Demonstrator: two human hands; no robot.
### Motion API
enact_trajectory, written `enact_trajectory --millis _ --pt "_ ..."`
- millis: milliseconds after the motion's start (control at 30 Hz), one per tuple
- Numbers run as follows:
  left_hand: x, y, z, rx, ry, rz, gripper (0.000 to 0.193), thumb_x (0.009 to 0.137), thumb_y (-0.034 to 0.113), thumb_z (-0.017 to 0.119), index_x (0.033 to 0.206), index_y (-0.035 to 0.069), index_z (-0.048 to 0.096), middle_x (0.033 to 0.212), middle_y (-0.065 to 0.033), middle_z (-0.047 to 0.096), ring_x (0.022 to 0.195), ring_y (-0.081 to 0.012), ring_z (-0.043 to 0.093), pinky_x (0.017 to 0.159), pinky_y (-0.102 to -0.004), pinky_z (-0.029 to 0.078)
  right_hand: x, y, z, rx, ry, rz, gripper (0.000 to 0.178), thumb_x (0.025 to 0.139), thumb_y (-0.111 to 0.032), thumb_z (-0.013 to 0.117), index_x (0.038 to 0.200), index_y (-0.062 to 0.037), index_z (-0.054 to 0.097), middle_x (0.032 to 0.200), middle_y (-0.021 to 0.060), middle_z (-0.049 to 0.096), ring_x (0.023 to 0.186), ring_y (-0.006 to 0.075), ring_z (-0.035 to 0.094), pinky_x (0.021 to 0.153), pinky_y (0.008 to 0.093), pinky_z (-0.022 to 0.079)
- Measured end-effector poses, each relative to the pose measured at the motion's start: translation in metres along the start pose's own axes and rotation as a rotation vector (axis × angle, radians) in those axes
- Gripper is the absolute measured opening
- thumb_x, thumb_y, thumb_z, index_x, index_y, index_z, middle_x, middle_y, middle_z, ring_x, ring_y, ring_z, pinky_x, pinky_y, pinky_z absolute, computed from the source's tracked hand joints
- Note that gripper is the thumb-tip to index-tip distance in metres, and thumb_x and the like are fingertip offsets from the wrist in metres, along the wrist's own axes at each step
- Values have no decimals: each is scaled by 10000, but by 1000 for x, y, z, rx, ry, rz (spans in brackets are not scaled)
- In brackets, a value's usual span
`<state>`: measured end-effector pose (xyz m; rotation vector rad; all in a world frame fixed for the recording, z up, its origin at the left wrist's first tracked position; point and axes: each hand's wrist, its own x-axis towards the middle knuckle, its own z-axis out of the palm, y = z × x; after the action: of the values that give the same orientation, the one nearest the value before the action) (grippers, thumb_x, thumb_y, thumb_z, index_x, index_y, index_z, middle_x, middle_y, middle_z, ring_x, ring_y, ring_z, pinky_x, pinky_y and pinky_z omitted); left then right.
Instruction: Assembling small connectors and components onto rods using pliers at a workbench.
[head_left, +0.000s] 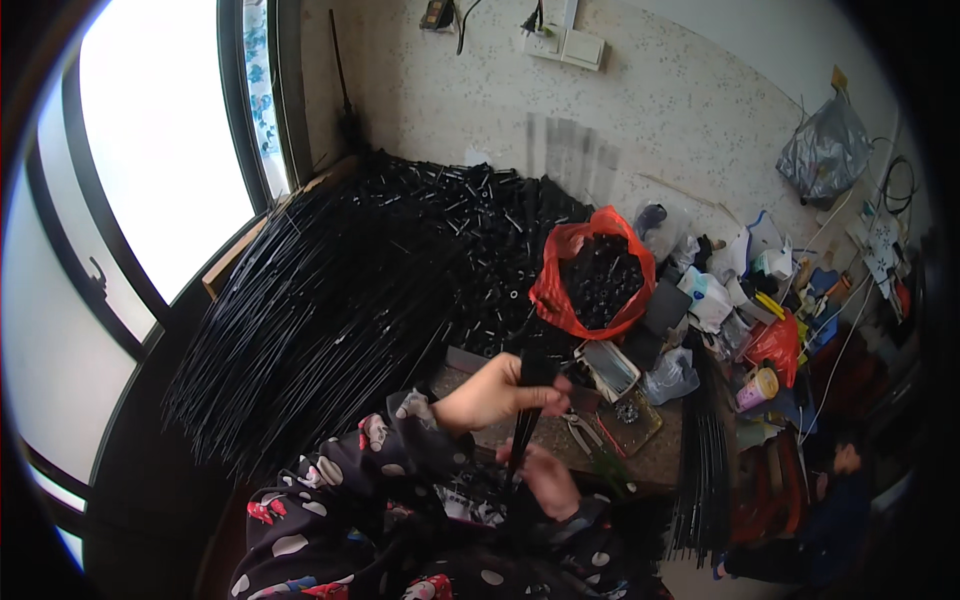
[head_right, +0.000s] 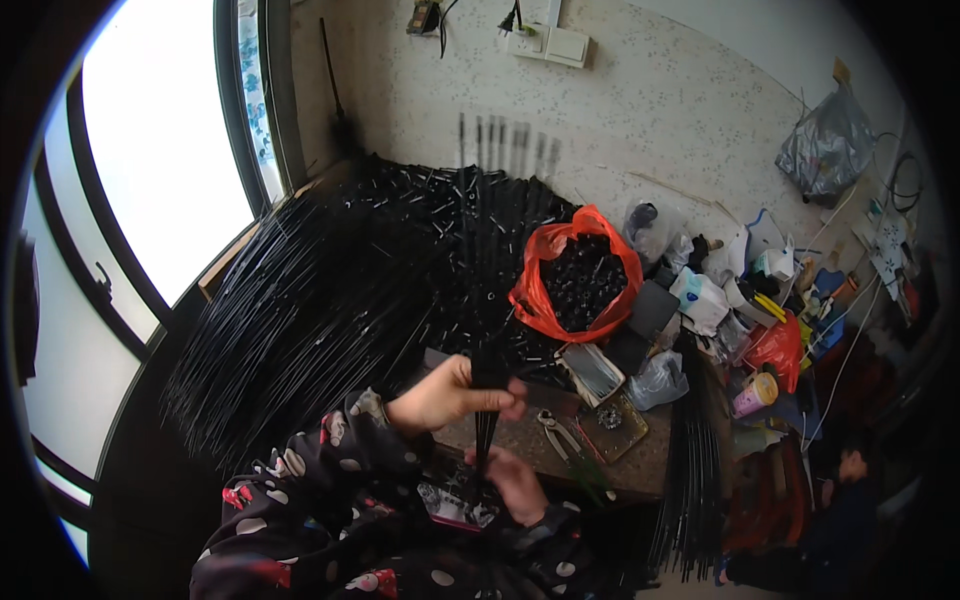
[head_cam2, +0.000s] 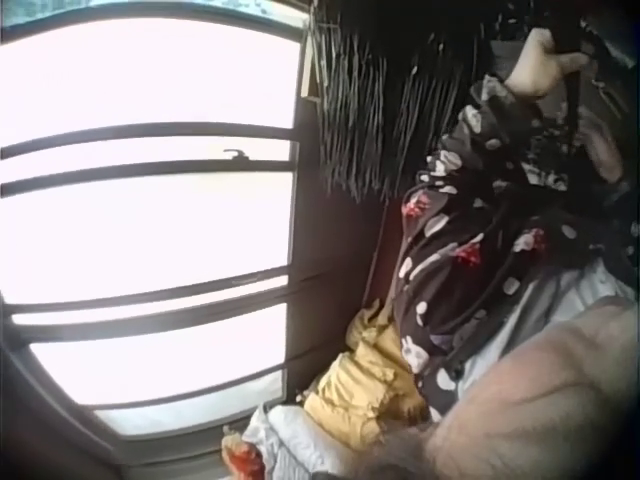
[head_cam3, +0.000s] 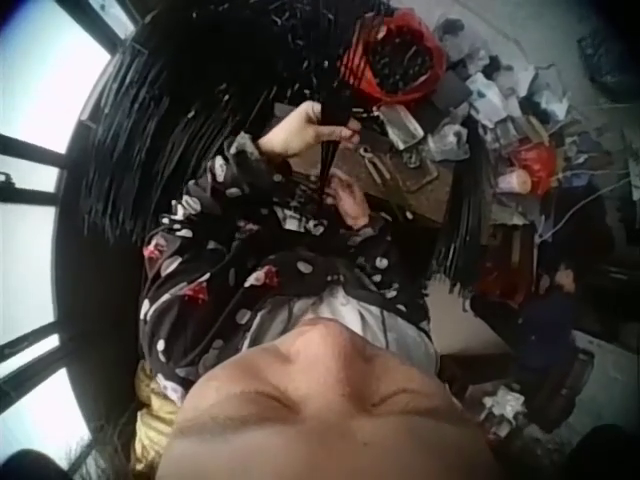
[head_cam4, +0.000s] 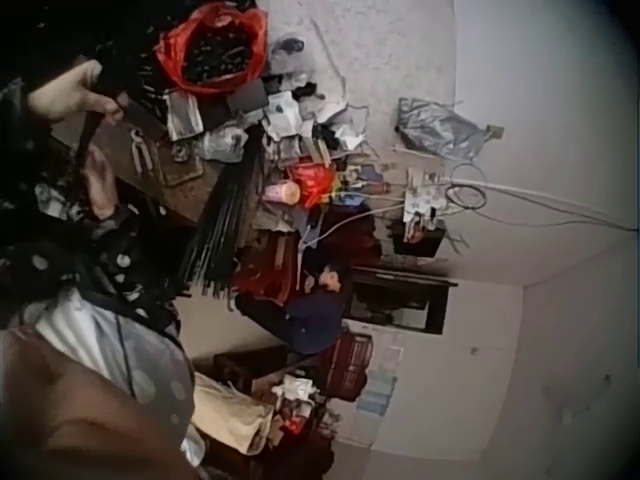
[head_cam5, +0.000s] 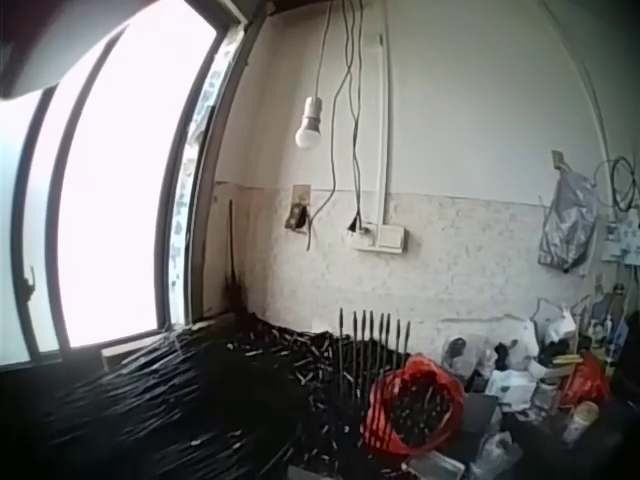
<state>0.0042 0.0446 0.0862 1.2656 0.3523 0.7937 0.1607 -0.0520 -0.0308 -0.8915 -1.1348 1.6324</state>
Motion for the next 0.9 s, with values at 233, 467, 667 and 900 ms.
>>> enact_trajectory --millis 233,467,667,900 --pt "-53 -85 -1 932 -529 261 168 780 169 624 887 40 607 811 -137 584 723 -328 571 609 -381 459 53 -55 -18 794 63 316 603 895 -532 331 1080 31 442 1074 237 541 901 343 566 844 479 448" --pt "-33 -126 -26 872 -125 488 327 715 190 667 1008 65 595 1010 -136 585 1035 -334 515 909 -430 398 120 -56 -55 -150 649 -16 670 891 -551 338 1331 -47 309 1392 115 309 1193 302 410 989 415 304" --pt "-49 -135 -19 1162 409 251 753 683 417 671 1298 100 375 1405 -167 253 1317 -345 197 1040 -523 159 14 -90 -3 159 -87 -83 988 772 -752 99 1012 90 558 923 263 614 867 379 607 829 449 459" --pt "-30 -124 -37 1449 -625 538 504 737 269 566 1208 118 465 1392 -89 309 1312 -293 245 1041 -514 165 58 -18 -35 123 597 26 544 904 -495 377 1136 -12 467 991 128 592 949 245 565 882 367 418"
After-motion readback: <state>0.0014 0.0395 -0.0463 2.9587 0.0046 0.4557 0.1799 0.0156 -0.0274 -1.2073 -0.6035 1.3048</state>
